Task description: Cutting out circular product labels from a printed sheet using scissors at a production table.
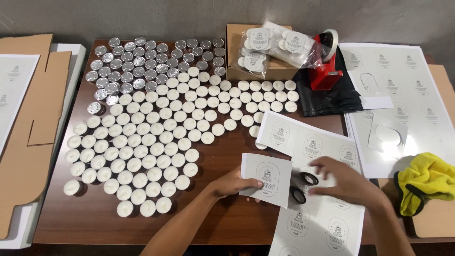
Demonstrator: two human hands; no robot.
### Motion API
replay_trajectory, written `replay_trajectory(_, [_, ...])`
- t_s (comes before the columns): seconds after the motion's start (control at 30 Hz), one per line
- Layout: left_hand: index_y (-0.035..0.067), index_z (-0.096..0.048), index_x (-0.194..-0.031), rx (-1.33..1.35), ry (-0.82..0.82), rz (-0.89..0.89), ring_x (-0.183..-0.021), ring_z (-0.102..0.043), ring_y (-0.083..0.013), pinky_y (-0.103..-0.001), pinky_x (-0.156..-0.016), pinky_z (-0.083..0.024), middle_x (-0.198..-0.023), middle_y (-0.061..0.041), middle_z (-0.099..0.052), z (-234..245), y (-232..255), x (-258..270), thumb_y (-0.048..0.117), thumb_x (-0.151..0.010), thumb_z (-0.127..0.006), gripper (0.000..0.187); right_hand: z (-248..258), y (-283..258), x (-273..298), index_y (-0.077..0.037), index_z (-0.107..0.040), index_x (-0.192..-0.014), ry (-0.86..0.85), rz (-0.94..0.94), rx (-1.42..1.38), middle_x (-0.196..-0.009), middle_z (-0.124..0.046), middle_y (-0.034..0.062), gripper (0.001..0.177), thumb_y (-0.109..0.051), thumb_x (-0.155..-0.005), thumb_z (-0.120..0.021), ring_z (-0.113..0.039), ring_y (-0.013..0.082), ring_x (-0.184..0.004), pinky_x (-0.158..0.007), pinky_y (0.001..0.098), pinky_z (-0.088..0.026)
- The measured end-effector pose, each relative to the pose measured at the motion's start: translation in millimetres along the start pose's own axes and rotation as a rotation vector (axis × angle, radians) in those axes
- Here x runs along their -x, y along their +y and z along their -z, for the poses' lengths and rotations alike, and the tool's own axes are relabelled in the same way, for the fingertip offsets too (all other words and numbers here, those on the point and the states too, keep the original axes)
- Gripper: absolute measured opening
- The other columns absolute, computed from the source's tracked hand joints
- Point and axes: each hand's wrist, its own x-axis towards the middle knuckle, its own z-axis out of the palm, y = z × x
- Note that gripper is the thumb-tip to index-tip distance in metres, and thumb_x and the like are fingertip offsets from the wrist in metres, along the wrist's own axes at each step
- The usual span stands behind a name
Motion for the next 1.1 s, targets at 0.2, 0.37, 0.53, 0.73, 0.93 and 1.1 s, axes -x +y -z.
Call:
replay_trajectory(0.2, [0.004, -0.055, -0.128, -0.019, 0.049, 0.006, -0.081, -0.074, -0.0266, -0.027, -0.056, -0.054, -0.113, -0.017, -0.072, -4, 9, 5, 0.027, -0.095, -0.065, 0.041, -55, 63, 47, -0.013, -0.059, -0.137, 0.476, -0.660, 0.235, -0.132, -0.064, 0.0196, 0.089, -0.084, -0.089, -0.034, -0.063, 0.0370, -0.122, -0.096, 0.0554, -0.059])
replay_trajectory(0.37, [0.002, -0.054, -0.133, 0.041, 0.019, -0.032, -0.086, -0.072, -0.0294, -0.029, -0.060, -0.058, -0.117, -0.020, -0.070, -4, 3, 0, 0.023, -0.094, -0.068, 0.046, -84, 49, 45, -0.003, -0.056, -0.138, 0.561, -0.732, 0.146, -0.133, -0.061, 0.0284, 0.099, -0.085, -0.083, -0.050, -0.058, 0.0452, -0.126, -0.097, 0.0609, -0.051])
replay_trajectory(0.53, [0.002, -0.055, -0.131, 0.097, 0.052, -0.053, -0.099, -0.070, -0.0315, -0.036, -0.069, -0.064, -0.117, -0.018, -0.070, -3, -2, -1, 0.018, -0.095, -0.067, 0.042, -68, 33, 48, -0.005, -0.048, -0.146, 0.585, -0.782, -0.116, -0.139, -0.054, 0.0286, 0.109, -0.080, -0.069, -0.069, -0.051, 0.0465, -0.131, -0.103, 0.0613, -0.045])
replay_trajectory(0.73, [0.003, -0.053, -0.132, 0.125, 0.048, -0.047, -0.101, -0.068, -0.0330, -0.038, -0.071, -0.065, -0.118, -0.018, -0.068, -1, -3, -2, 0.017, -0.094, -0.068, 0.043, -64, 35, 51, 0.008, -0.059, -0.126, 0.695, -0.660, -0.385, -0.118, -0.070, 0.0242, 0.070, -0.037, -0.081, -0.088, -0.065, 0.0403, -0.110, -0.083, 0.0568, -0.055])
replay_trajectory(0.93, [0.003, -0.054, -0.133, 0.107, 0.020, -0.112, -0.098, -0.069, -0.0305, -0.036, -0.068, -0.063, -0.116, -0.017, -0.070, -2, -6, -3, 0.018, -0.095, -0.068, 0.043, -46, 18, 78, 0.003, -0.042, -0.126, 0.755, -0.526, -0.927, -0.122, -0.063, 0.0319, 0.030, -0.006, -0.105, -0.061, -0.062, 0.0412, -0.110, -0.089, 0.0538, -0.055])
replay_trajectory(1.1, [0.001, -0.056, -0.130, 0.050, -0.015, -0.078, -0.087, -0.072, -0.0290, -0.032, -0.067, -0.060, -0.114, -0.020, -0.071, -6, 3, 0, 0.022, -0.096, -0.066, 0.040, -72, 144, 72, 0.000, -0.047, -0.119, 0.872, -0.232, -0.926, -0.108, -0.065, 0.0250, 0.026, -0.009, -0.106, -0.067, -0.061, 0.0313, -0.090, -0.072, 0.0459, -0.053])
